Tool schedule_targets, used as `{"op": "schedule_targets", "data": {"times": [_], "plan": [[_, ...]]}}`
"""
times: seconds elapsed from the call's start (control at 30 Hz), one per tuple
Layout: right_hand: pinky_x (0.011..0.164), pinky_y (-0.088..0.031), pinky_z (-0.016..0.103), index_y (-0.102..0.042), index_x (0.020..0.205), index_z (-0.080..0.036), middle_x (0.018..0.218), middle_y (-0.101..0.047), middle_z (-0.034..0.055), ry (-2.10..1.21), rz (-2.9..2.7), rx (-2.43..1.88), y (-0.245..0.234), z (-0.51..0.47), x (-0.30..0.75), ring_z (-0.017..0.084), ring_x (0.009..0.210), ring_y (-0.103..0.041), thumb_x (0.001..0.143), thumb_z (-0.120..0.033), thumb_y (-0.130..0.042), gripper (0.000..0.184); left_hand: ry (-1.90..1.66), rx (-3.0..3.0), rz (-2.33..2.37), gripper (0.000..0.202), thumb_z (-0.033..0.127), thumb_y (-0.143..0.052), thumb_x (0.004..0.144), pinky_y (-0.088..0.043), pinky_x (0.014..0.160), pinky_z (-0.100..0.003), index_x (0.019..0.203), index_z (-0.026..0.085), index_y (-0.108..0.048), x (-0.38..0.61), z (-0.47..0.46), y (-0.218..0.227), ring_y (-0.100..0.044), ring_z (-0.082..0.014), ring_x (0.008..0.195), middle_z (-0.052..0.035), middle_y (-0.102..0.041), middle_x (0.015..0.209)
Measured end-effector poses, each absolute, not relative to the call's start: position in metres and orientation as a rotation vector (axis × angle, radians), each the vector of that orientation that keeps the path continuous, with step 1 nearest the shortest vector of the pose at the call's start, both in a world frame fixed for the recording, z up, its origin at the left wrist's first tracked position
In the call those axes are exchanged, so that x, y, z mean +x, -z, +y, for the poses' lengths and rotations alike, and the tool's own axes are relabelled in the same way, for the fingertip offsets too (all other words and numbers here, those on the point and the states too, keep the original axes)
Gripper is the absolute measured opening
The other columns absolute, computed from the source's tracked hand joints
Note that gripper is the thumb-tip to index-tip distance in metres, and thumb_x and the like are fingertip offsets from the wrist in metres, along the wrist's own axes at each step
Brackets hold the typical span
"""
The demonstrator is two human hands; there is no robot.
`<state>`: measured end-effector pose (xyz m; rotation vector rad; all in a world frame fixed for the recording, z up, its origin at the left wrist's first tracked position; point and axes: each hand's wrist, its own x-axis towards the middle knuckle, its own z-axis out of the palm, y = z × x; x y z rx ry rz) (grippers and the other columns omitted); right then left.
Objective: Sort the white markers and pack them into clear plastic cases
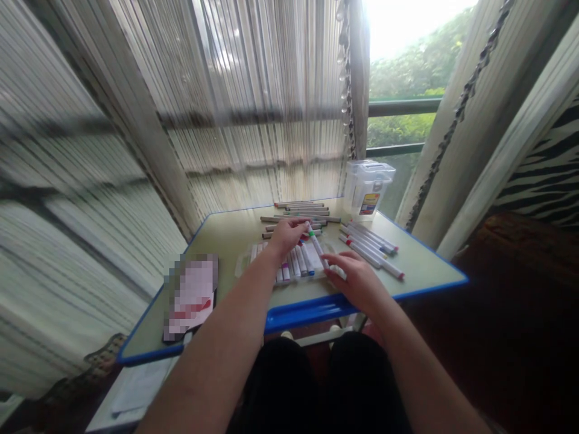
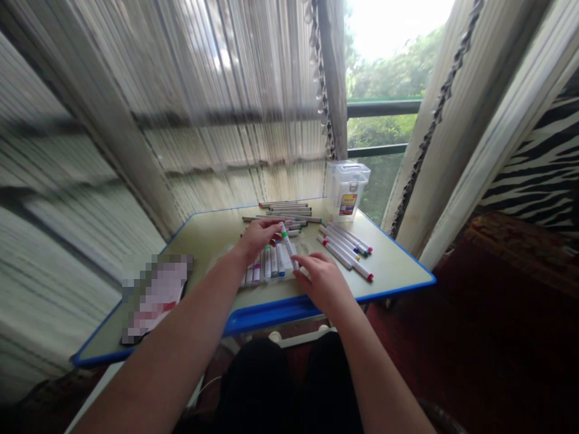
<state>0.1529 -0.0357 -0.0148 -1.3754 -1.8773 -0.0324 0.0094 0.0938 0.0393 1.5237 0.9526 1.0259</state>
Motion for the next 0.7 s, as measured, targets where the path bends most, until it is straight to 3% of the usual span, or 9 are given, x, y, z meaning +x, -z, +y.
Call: {"op": "schedule_targets", "data": {"times": [0.2, 0.43, 0.7], "plan": [[0.086, -0.05, 0.035, -0.065, 0.113, -0.021, 0.096, -0.069, 0.0095, 0.062, -1.901, -1.419, 0.014, -0.036, 0.151, 0.022, 0.096, -0.061, 0.089, -0.028, -0.052, 0.029, -1.143, 1.723, 0.941, 0.014, 0.019, -0.071, 0.068, -0.051, 0.078, -0.03, 0.082, 0.017, -0.075, 0.007, 0.099, -0.034, -0.066, -0.0188, 0.079, -0.0047, -0.073, 0.078], [0.089, -0.048, 0.036, -0.066, 0.115, -0.021, 0.091, -0.073, 0.0072, 0.091, -2.007, -1.416, 0.018, -0.033, 0.152, 0.023, 0.101, -0.059, 0.091, -0.027, -0.049, 0.03, -1.041, 1.897, 1.078, 0.023, 0.02, -0.066, 0.075, -0.052, 0.074, -0.028, 0.096, 0.015, -0.073, 0.005, 0.105, -0.03, -0.066, -0.0159, 0.074, -0.0062, -0.074, 0.083], [0.092, -0.046, 0.039, -0.065, 0.116, -0.022, 0.103, -0.071, 0.0059, 0.136, -2.042, -1.462, 0.014, -0.036, 0.149, 0.025, 0.102, -0.054, 0.091, -0.03, -0.048, 0.031, -0.92, 2.254, 1.332, 0.029, 0.025, -0.059, 0.08, -0.05, 0.084, -0.028, 0.105, 0.016, -0.071, 0.005, 0.101, -0.035, -0.067, -0.0191, 0.09, -0.0085, -0.073, 0.097]]}}
